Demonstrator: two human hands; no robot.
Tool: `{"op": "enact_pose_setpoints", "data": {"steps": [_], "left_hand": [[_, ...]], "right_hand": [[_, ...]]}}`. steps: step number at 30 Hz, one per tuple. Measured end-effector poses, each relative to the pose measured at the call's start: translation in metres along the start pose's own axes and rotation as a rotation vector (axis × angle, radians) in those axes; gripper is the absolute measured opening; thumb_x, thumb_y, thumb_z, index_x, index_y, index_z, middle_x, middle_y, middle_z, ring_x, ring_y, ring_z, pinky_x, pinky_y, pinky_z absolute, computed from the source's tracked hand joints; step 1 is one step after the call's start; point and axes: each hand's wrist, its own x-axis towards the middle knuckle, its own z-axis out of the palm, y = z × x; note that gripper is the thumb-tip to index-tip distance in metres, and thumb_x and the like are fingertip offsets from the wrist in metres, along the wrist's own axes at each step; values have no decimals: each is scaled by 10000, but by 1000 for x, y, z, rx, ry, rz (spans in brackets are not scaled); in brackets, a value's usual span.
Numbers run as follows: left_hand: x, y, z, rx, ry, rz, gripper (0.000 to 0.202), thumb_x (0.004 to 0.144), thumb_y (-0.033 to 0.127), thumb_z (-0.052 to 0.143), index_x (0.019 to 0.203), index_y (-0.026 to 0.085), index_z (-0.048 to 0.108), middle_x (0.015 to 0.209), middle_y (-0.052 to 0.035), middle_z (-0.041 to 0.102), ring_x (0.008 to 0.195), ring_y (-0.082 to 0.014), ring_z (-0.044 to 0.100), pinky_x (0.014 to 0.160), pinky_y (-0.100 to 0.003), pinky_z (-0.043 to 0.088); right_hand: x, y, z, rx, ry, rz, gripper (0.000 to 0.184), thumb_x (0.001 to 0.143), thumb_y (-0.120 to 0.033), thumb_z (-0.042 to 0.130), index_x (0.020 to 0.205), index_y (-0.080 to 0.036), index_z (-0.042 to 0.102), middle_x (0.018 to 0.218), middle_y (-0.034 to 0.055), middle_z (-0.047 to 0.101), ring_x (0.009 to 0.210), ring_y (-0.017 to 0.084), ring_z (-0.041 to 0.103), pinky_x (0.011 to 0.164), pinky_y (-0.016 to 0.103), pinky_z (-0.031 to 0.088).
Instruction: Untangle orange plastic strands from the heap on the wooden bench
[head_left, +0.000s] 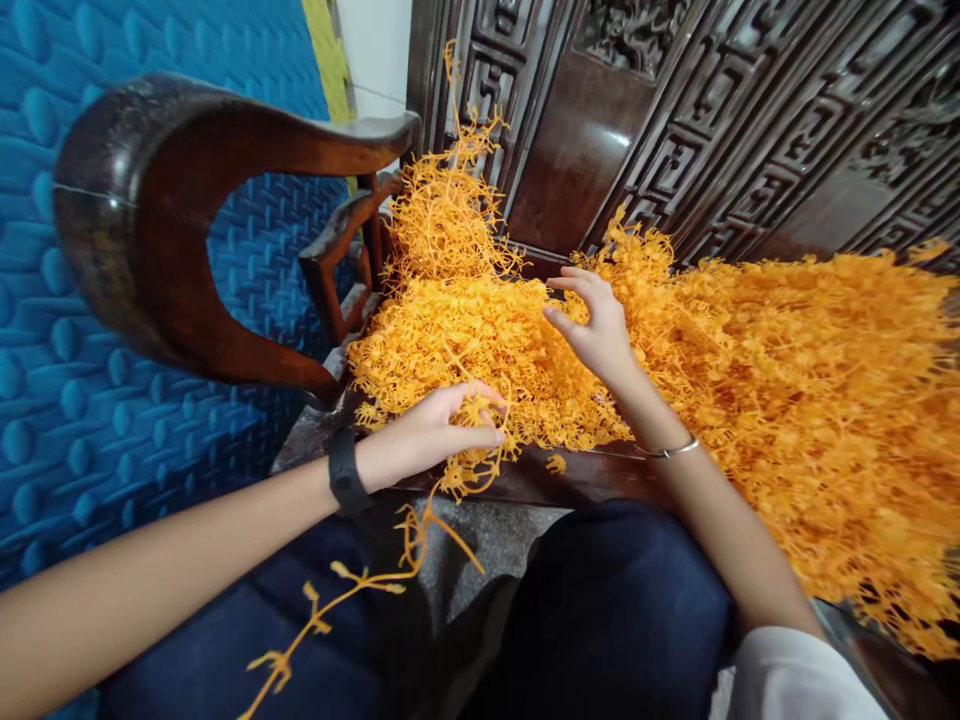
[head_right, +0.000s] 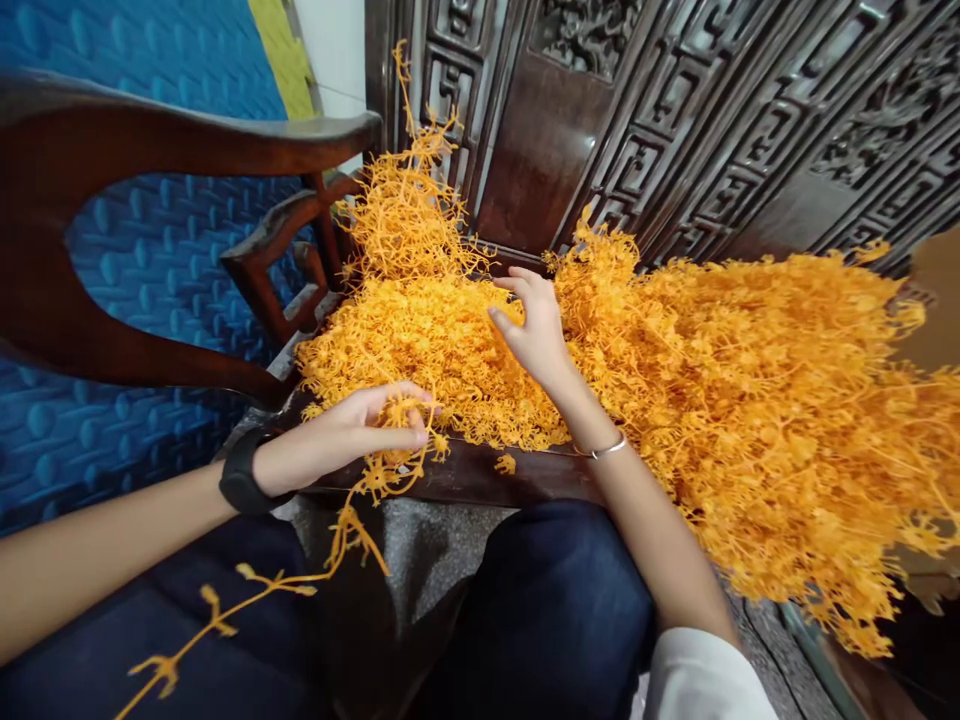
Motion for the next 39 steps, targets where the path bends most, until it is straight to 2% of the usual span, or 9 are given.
{"op": "enact_pose_setpoints", "data": {"steps": [3,6,9,12,16,19,24,30,39], "left_hand": [[2,0,0,-8,53,18,250,714,205,621,943,138,547,862,-11,580,797,-119,543,764,-239,419],[4,0,-2,-25,104,17,322,699,208,648,989,130,531,978,-40,579,888,-138,540,798,-247,419],[4,0,-4,-73,94,24,467,667,184,682,1098,142,508,1083,-53,575,979,-156,539,839,-260,417],[3,0,-6,-60,72,-5,440,647,170,703,1055,144,542,1020,-31,603,929,-145,557,819,-258,421],[2,-1,-10,27,70,-39,167,737,280,638,796,129,602,781,0,611,756,-122,547,745,-248,409],[2,-2,-13,65,82,2,269,787,360,574,635,138,563,643,20,553,647,-104,503,686,-234,392],[3,-1,-14,132,115,17,271,792,405,560,730,150,626,578,52,496,514,-73,415,527,-201,323],[5,-4,-11,199,48,32,255,784,370,572,717,145,673,594,28,557,559,-82,466,540,-199,344],[10,-13,-9,192,73,141,280,830,401,506,795,156,635,662,21,540,565,-92,436,534,-209,341]], "right_hand": [[-10,-36,-10,268,-186,17,198,812,-329,566,933,-190,639,1001,72,657,964,186,601,865,360,465],[-19,-66,-15,391,-459,-94,234,810,-356,577,972,-195,631,1031,58,637,990,162,581,881,321,452],[-24,-76,-9,357,-631,-220,249,772,-340,630,975,-196,631,1091,61,590,1041,165,539,934,321,414],[-25,-74,1,395,-693,-217,127,769,-289,636,825,-176,646,985,50,609,951,149,563,900,314,427],[-24,-71,8,585,-659,-57,51,765,-197,631,738,-160,612,812,18,626,822,121,581,821,294,446],[-25,-69,10,756,-519,188,82,730,-159,650,706,-159,572,719,-9,604,713,98,574,717,263,450],[-28,-66,12,1005,-388,424,122,690,-127,666,723,-171,557,672,-38,600,659,71,580,692,238,450],[-28,-71,10,894,-665,492,204,648,-184,717,835,-149,642,733,-8,641,693,83,592,710,249,456],[-28,-72,12,778,-218,498,171,551,-210,745,596,-148,591,602,-24,591,573,75,520,587,240,424]]}}
